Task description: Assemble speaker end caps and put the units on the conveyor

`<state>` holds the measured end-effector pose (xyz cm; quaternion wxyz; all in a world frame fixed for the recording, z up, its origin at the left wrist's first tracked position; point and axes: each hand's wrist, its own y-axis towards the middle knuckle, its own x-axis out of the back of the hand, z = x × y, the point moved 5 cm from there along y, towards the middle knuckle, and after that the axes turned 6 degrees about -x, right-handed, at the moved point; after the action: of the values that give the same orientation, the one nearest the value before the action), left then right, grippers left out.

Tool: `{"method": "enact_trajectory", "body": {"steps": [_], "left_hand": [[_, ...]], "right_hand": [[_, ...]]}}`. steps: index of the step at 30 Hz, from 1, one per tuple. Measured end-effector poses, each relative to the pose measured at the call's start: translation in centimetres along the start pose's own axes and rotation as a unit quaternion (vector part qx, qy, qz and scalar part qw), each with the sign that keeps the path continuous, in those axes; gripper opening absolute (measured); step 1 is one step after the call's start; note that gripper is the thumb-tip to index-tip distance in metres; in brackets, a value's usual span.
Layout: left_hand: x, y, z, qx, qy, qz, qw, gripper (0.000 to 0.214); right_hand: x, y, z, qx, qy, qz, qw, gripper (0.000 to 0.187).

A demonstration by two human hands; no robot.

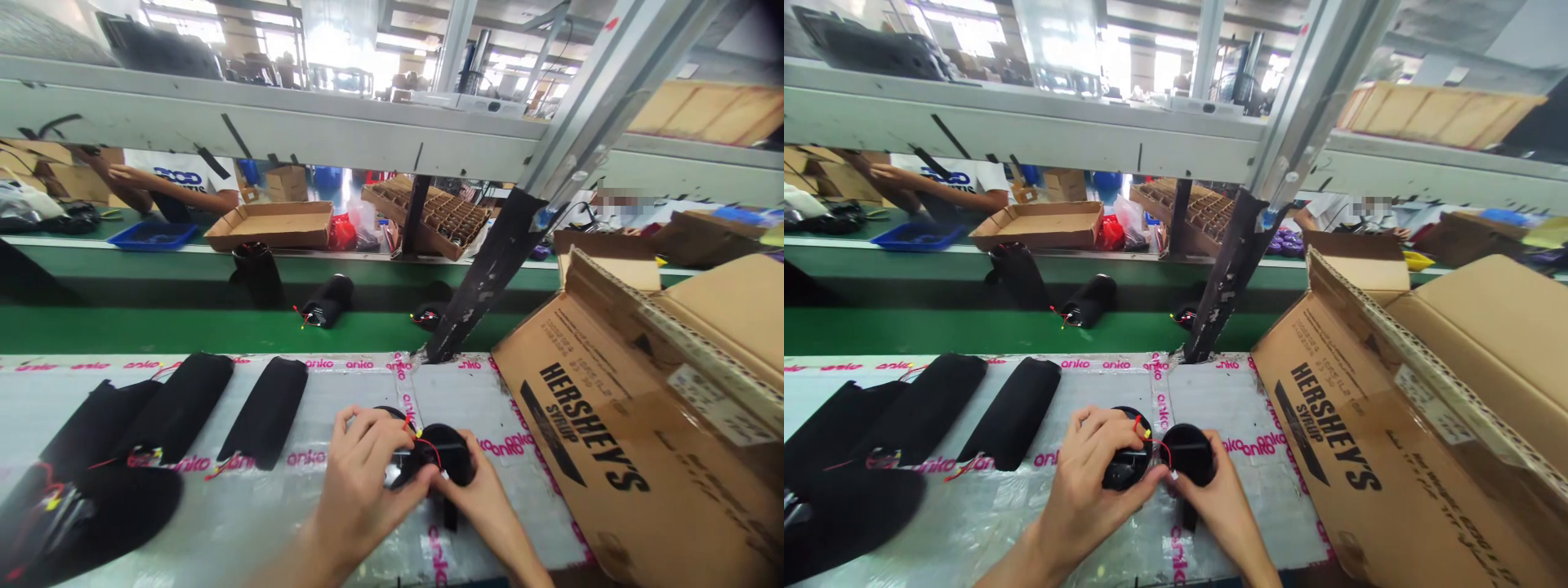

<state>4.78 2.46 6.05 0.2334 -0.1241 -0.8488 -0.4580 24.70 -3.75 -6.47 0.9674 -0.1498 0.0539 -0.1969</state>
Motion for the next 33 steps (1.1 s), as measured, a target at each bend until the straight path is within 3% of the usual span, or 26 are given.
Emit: {"method": "enact_trajectory", "body": {"steps": [3, 5, 8, 10, 13, 16, 21, 26, 29, 33], "left_hand": [[0.0, 0.6, -0.2, 0.022, 0.034, 0.015, 0.999, 0.023], [-0.1, 1.2, 0.0, 0.029, 0.025, 0.031, 0.999, 0.019], [0.2, 1.6, 0.7, 0.028, -0.038, 0.027, 0.999, 0.018], [0.7, 1.3, 1.7, 0.065, -0.075, 0.011, 0.995, 0.015], [1.5, 0.4, 2.9, 0.135, -0.125, 0.020, 0.983, 0.010], [1.6, 0.0, 2.6, 0.134, -0.169, 0.063, 0.974, 0.009], [1.8, 0.0, 2.9, 0.152, -0.157, -0.011, 0.976, 0.010], [2.8, 0.2, 4.5, 0.186, -0.151, -0.007, 0.971, 0.005], [3.9, -0.2, 5.4, 0.216, -0.144, -0.001, 0.966, 0.012], [4.4, -0.8, 5.2, 0.196, -0.144, 0.015, 0.970, 0.009]], "right_hand": [[-0.3, 0.5, 0.5, -0.014, 0.072, -0.011, 0.997, 0.048], [-1.7, 0.6, 0.5, -0.028, 0.121, -0.011, 0.992, 0.047], [-4.4, 0.5, 0.5, -0.045, 0.196, 0.002, 0.980, 0.044], [-5.8, 0.6, 0.5, -0.057, 0.237, 0.014, 0.970, 0.040], [-6.6, 0.6, 0.4, -0.076, 0.286, 0.025, 0.955, 0.035], [-6.7, 0.6, 0.1, -0.082, 0.328, 0.013, 0.941, 0.039], [-8.5, 0.9, -0.6, -0.074, 0.374, -0.027, 0.924, 0.045], [-10.8, 2.0, -0.1, -0.072, 0.374, -0.012, 0.925, 0.050], [-10.6, 1.9, 0.9, -0.073, 0.358, 0.028, 0.930, 0.051], [-8.3, 0.7, 2.9, -0.046, 0.315, 0.080, 0.945, 0.054]]}}
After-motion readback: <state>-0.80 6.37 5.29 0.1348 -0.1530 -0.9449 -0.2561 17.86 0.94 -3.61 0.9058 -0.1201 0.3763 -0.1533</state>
